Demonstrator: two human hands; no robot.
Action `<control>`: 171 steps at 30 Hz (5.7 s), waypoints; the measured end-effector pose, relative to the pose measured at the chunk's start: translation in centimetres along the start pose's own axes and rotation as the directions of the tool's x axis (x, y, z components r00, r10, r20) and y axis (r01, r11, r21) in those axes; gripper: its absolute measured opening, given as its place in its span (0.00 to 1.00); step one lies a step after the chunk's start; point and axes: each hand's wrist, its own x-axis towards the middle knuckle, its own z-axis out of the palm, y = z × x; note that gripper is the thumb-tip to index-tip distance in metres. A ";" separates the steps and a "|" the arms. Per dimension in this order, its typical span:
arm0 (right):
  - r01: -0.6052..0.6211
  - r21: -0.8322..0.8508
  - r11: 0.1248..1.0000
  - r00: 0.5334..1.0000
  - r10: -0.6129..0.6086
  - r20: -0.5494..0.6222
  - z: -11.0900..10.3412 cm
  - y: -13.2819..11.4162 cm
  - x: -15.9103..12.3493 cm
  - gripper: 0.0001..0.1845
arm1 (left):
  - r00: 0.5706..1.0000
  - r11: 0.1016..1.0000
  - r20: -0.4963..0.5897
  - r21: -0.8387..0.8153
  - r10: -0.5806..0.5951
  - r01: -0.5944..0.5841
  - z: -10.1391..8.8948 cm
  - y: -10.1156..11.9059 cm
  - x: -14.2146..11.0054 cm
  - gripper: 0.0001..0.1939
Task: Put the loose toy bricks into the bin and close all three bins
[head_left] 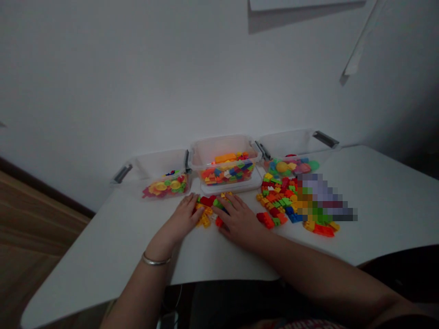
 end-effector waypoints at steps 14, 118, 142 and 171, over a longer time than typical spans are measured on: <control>-0.028 -0.030 0.999 0.999 0.029 0.039 -1.6 1.7 0.2 0.25 | 0.973 0.979 -0.230 0.193 -0.014 0.060 0.4 5.0 -1.0 0.24; -0.189 -0.148 0.971 0.969 0.160 -0.190 -8.9 11.7 7.0 0.21 | 0.802 0.798 -0.208 -0.121 0.561 -0.590 1.0 5.6 3.3 0.09; -0.242 -0.442 0.864 0.795 0.438 0.420 -7.6 5.5 5.8 0.16 | 0.812 0.810 -0.218 -0.127 0.541 -0.573 0.9 5.6 3.6 0.10; -0.153 -0.342 0.927 0.852 0.299 0.429 -6.3 5.6 6.0 0.18 | 0.834 0.819 -0.166 -0.165 0.527 -0.550 0.8 5.7 3.6 0.10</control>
